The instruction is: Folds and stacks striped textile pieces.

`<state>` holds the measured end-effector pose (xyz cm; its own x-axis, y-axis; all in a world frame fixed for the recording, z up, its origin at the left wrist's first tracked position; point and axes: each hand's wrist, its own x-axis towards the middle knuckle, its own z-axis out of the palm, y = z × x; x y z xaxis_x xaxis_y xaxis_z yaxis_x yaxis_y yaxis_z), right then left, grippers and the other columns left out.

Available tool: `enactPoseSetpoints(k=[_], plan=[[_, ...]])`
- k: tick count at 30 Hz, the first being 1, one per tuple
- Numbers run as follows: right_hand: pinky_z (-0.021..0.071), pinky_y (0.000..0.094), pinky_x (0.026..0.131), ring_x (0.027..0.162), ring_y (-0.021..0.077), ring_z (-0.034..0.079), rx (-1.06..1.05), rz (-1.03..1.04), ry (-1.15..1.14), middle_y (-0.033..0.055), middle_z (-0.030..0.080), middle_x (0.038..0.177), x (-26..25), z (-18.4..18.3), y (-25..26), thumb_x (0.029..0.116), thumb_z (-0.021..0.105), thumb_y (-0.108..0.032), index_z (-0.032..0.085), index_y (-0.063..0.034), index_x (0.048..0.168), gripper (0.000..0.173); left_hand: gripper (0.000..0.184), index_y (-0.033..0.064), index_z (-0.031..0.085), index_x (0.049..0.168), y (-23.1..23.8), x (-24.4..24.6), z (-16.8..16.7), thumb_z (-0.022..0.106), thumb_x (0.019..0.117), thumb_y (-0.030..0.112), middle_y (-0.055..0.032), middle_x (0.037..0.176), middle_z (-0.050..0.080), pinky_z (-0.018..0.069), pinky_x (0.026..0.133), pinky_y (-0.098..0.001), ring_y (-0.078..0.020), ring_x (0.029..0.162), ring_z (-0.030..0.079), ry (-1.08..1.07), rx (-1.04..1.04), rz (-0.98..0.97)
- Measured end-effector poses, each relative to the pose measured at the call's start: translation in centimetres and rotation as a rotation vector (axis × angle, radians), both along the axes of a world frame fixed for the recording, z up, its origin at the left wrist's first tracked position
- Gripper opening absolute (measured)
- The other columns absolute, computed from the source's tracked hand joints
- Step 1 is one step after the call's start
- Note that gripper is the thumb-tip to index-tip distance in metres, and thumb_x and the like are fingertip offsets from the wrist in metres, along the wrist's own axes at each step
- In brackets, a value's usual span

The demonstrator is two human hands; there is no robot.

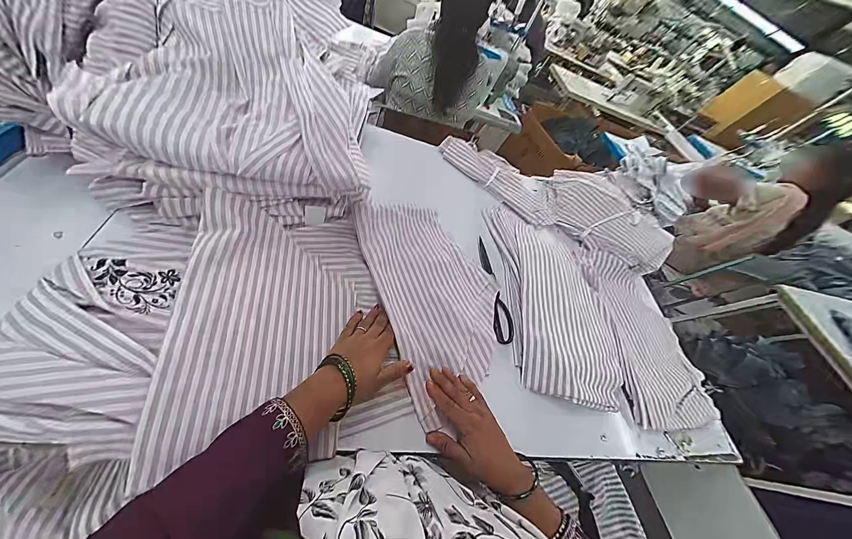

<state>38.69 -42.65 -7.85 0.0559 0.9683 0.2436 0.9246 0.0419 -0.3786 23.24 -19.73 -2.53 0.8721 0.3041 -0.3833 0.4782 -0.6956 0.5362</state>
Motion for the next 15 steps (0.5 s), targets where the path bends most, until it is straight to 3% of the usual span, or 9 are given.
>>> enactPoseSetpoints(k=[1,4,6,10,13,14,15], plan=[[0.0362,0.0552,0.116,0.14,0.0316,0.052,0.006,-0.006,0.001,0.0134,0.058,0.147,-0.1,0.0,0.1,0.1003,0.038,-0.064,0.063,-0.0064,0.139,0.074,0.081,-0.0026,0.023,0.161,0.4,0.2,0.1,0.043,0.1061,0.055,-0.0216,0.169,0.018,0.0015,0.127,-0.0536,-0.0331,0.16,0.009,-0.076,-0.089,0.09],[0.036,0.0533,0.116,0.14,0.0302,0.051,0.017,-0.024,-0.012,0.0118,0.057,0.148,-0.2,-0.3,0.1,0.1004,0.036,-0.066,0.063,-0.0078,0.14,0.076,0.083,-0.0026,0.017,0.161,1.8,1.8,1.0,0.057,0.1039,0.043,-0.0241,0.152,0.049,0.0333,0.12,-0.0516,-0.0353,0.142,0.049,-0.268,-0.315,0.442],[0.0366,0.0537,0.116,0.14,0.0307,0.052,0.024,-0.04,-0.03,0.0115,0.058,0.148,-0.4,-0.4,0.1,0.1,0.036,-0.067,0.064,-0.0082,0.139,0.076,0.086,0.0001,0.009,0.163,3.0,3.3,1.6,0.062,0.1029,0.031,-0.026,0.139,0.058,0.0438,0.112,-0.0508,-0.036,0.126,0.061,-0.274,-0.396,0.555],[0.0381,0.0551,0.114,0.135,0.0329,0.056,0.09,-0.075,0.001,0.0152,0.062,0.142,-0.9,-0.4,0.0,0.1001,0.041,-0.063,0.069,-0.0057,0.131,0.071,0.071,-0.001,0.02,0.159,3.7,4.0,2.4,0.059,0.1016,0.01,-0.026,0.142,0.056,0.0454,0.112,-0.0456,-0.0317,0.13,0.06,-0.338,-0.516,0.552],[0.037,0.0498,0.116,0.132,0.0305,0.059,0.2,-0.092,0.139,0.0168,0.068,0.131,-2.4,0.1,-0.4,0.1031,0.047,-0.053,0.073,-0.0036,0.121,0.058,0.057,-0.0024,0.03,0.153,3.7,1.6,3.1,0.057,0.1043,0.01,-0.0258,0.126,0.062,0.0537,0.097,-0.0461,-0.0312,0.108,0.067,-0.319,-0.578,0.539],[0.0359,0.0475,0.117,0.131,0.028,0.059,0.236,-0.099,0.14,0.0153,0.07,0.128,-2.8,0.4,-0.3,0.1044,0.047,-0.051,0.073,-0.0046,0.119,0.055,0.06,-0.0025,0.027,0.155,4.0,0.2,3.2,0.056,0.1052,0.013,-0.0258,0.129,0.061,0.0532,0.097,-0.0473,-0.0325,0.11,0.067,-0.313,-0.509,0.534],[0.0355,0.0464,0.117,0.131,0.0264,0.06,0.269,-0.107,0.13,0.0143,0.071,0.126,-3.2,0.8,-0.1,0.1051,0.046,-0.05,0.073,-0.0053,0.117,0.054,0.072,-0.002,0.017,0.161,4.6,-1.4,3.2,0.058,0.1051,0.018,-0.026,0.14,0.056,0.0492,0.104,-0.0507,-0.0356,0.12,0.063,-0.316,-0.375,0.515]])
